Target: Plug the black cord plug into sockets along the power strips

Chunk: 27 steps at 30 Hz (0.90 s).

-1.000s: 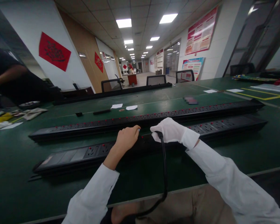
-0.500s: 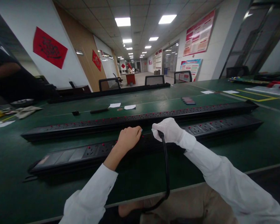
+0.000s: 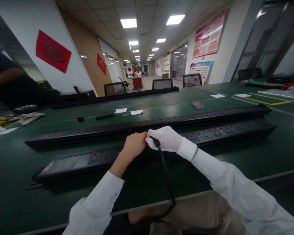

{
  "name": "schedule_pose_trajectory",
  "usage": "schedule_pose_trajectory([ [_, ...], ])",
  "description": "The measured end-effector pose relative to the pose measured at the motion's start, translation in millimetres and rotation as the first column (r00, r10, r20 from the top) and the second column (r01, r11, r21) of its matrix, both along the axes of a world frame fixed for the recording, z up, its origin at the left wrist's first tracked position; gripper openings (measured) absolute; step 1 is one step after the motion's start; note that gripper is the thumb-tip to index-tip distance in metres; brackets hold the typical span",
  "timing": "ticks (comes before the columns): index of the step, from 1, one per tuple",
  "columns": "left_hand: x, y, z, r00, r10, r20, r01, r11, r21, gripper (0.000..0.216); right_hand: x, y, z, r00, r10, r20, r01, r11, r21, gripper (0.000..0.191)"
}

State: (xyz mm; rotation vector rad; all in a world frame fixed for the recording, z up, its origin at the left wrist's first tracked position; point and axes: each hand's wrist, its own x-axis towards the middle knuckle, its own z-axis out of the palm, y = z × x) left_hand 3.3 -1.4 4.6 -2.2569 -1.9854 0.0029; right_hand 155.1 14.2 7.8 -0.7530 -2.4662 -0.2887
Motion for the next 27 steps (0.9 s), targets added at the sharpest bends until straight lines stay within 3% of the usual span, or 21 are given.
schedule_pose_trajectory([
  [12, -2, -2, -0.6, 0.999, -0.024, 0.026, 0.024, 1.000, -0.002, 0.027, -9, -2, -10.6, 0.993, -0.104, 0.047, 0.101, 0.992, 0.071, 0.027],
  [19, -2, 1, 0.0, 0.999, -0.038, 0.038, 0.040, 0.998, -0.046, 0.029, -5, -1, -14.7, 0.997, -0.080, -0.008, 0.080, 0.995, 0.060, 0.028],
  [27, -4, 2, -2.4, 0.996, -0.076, 0.035, 0.076, 0.997, -0.005, 0.025, -1, -6, -13.3, 0.997, -0.081, 0.009, 0.080, 0.995, 0.060, 0.029],
])
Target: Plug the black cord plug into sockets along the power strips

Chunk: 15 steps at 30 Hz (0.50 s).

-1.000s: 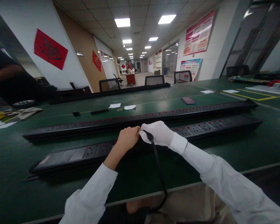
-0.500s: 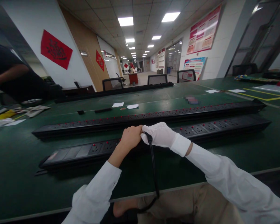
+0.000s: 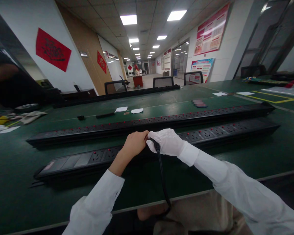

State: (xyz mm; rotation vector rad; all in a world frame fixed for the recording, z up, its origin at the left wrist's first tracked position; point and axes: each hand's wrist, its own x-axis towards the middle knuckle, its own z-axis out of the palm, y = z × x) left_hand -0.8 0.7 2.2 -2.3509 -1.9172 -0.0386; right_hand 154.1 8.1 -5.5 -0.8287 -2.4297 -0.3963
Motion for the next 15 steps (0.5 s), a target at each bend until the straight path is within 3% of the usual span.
schedule_pose_trajectory([
  [15, -2.5, 0.1, -2.9, 1.000, -0.007, 0.019, 0.006, 1.000, 0.027, 0.024, 1.7, -0.2, 1.5, 1.000, 0.017, -0.002, -0.017, 1.000, -0.001, 0.032],
])
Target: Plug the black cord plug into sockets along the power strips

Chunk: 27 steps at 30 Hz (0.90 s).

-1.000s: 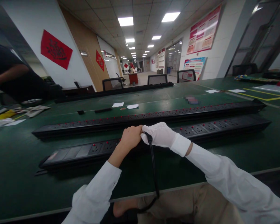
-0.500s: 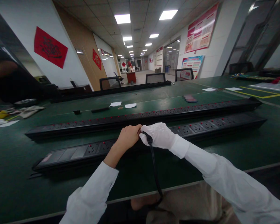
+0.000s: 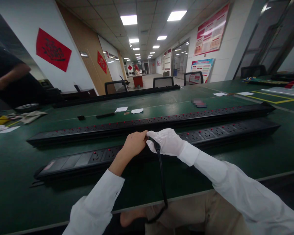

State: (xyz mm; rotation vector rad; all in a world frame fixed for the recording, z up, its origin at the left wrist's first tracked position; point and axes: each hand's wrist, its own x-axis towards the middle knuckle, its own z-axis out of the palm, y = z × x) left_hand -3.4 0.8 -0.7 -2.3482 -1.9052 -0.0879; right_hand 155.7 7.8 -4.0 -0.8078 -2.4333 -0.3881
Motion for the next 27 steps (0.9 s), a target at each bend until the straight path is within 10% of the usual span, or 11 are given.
schedule_pose_trajectory([
  [27, -2.4, 1.8, -1.3, 0.999, -0.034, 0.002, 0.034, 0.999, 0.005, 0.025, -1.0, 1.4, -2.4, 0.999, -0.010, 0.035, 0.010, 1.000, 0.004, 0.032],
])
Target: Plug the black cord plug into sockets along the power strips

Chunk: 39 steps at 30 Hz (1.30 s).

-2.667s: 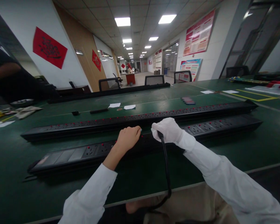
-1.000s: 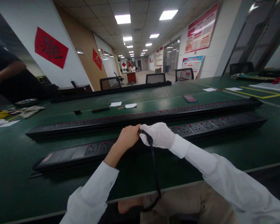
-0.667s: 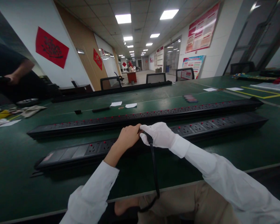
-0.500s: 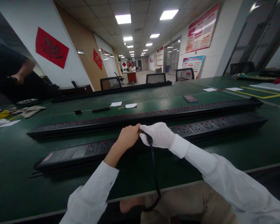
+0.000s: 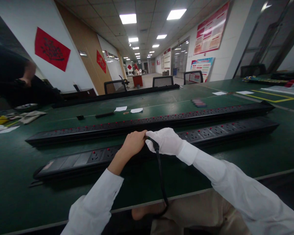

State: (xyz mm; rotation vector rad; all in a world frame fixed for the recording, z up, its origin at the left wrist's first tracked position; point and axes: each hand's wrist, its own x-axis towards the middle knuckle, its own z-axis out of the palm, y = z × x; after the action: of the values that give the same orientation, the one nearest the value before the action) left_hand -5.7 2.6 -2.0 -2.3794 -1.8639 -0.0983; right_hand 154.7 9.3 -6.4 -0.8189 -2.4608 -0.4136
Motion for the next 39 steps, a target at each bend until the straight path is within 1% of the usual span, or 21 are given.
schedule_pose_trajectory([
  [8, -1.5, 0.6, -1.3, 1.000, -0.015, 0.017, 0.015, 1.000, 0.009, 0.032, 0.8, 0.1, -0.8, 1.000, 0.009, -0.002, -0.009, 1.000, -0.006, 0.033],
  [15, 0.9, -1.2, 1.4, 1.000, 0.012, 0.009, -0.012, 1.000, -0.020, 0.033, 0.6, 1.1, -1.2, 1.000, 0.013, -0.005, -0.013, 1.000, -0.011, 0.032],
  [19, 1.6, -1.2, 2.3, 1.000, 0.029, 0.005, -0.029, 0.999, -0.030, 0.031, 0.0, 0.7, -0.9, 1.000, -0.004, 0.011, 0.005, 1.000, -0.022, 0.033],
  [25, 0.4, -0.3, 0.5, 1.000, 0.002, 0.011, -0.002, 1.000, 0.012, 0.028, -0.4, 0.1, -1.1, 1.000, -0.007, 0.003, 0.007, 1.000, -0.007, 0.031],
  [39, 2.9, -2.3, 3.3, 1.000, 0.024, -0.005, -0.024, 0.999, -0.029, 0.028, 0.7, -2.7, 3.5, 1.000, 0.007, -0.013, -0.008, 1.000, -0.018, 0.031],
])
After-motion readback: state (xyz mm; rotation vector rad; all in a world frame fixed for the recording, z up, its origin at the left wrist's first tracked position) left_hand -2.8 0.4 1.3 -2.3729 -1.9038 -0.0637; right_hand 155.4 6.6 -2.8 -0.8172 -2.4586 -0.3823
